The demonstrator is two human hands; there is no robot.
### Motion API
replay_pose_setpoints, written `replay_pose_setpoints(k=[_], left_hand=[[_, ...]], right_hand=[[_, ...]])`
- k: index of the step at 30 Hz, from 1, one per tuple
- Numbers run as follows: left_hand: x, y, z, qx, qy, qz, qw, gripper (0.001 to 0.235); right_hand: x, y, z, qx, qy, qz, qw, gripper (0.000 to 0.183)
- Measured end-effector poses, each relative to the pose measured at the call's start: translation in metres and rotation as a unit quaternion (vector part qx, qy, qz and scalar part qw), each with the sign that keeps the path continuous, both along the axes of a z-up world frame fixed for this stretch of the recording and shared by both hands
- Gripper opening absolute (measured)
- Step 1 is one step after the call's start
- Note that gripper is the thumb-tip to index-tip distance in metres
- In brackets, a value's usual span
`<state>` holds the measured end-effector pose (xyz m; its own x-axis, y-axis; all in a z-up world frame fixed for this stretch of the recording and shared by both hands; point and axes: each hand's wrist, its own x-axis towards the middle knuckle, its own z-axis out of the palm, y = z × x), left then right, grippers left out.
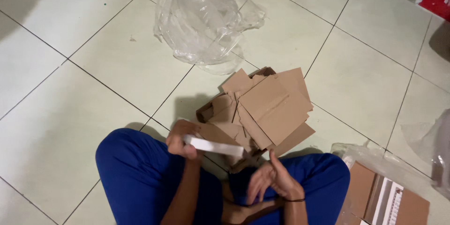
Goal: The person sits on the floor and assembles small cardboard boxes by folding the flaps and inserting a printed paper insert into each one. They handle the boxes and inserts by hand, placing the completed items into a pile on the floor.
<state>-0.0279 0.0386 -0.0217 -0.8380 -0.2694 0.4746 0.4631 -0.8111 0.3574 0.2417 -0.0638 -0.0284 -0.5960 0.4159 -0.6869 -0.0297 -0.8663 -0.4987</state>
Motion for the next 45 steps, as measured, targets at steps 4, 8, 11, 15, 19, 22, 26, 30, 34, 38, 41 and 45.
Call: replay_pose_setpoints(k=[4,8,11,15,19,22,26,30,34,38,41,45], left_hand=[[-0.006,-0.027,0.004,-0.149,0.225,-0.08,0.96,0.045],[0.035,-0.059,0.082,-0.186,0.279,-0.208,0.919,0.051],[0.038,-0.072,0.098,-0.243,0.372,-0.325,0.835,0.05],[0.046,-0.072,0.072,-0.234,0.373,-0.307,0.844,0.052],[0.044,-0.056,0.034,-0.37,0.23,-0.371,0.82,0.039],[0.036,-0.036,-0.02,-0.451,-0.006,-0.531,0.717,0.06],[0.041,-0.041,0.023,-0.438,0.122,-0.637,0.622,0.027],[0.051,-0.044,0.008,-0.564,0.008,-0.466,0.682,0.042],[0.042,-0.048,0.024,-0.526,0.041,-0.394,0.753,0.02],[0.041,-0.046,0.019,-0.499,-0.012,-0.334,0.799,0.015],[0.045,-0.049,0.005,-0.531,-0.012,-0.307,0.79,0.023],[0.056,-0.059,-0.014,-0.579,0.065,-0.32,0.747,0.027]], right_hand=[[-0.037,-0.008,-0.011,-0.036,0.233,-0.061,0.97,0.104],[-0.08,-0.003,0.017,-0.027,0.151,-0.388,0.909,0.055],[-0.069,-0.006,0.007,-0.002,0.197,-0.44,0.876,0.062],[-0.049,-0.007,-0.032,0.012,0.149,-0.449,0.881,0.036],[-0.053,0.003,0.006,0.152,0.176,-0.458,0.858,0.068],[-0.041,0.007,-0.003,0.205,0.119,-0.483,0.843,0.077],[-0.019,0.009,-0.043,0.26,-0.031,-0.444,0.857,0.063],[-0.047,0.023,-0.023,0.208,-0.084,-0.457,0.861,0.061],[-0.055,0.041,-0.008,0.251,-0.142,-0.486,0.825,0.038],[-0.067,0.034,0.04,0.467,-0.338,-0.529,0.622,0.04],[-0.068,0.017,0.013,0.573,-0.331,-0.398,0.635,0.042],[-0.103,0.014,0.038,0.644,-0.346,-0.256,0.632,0.075]])
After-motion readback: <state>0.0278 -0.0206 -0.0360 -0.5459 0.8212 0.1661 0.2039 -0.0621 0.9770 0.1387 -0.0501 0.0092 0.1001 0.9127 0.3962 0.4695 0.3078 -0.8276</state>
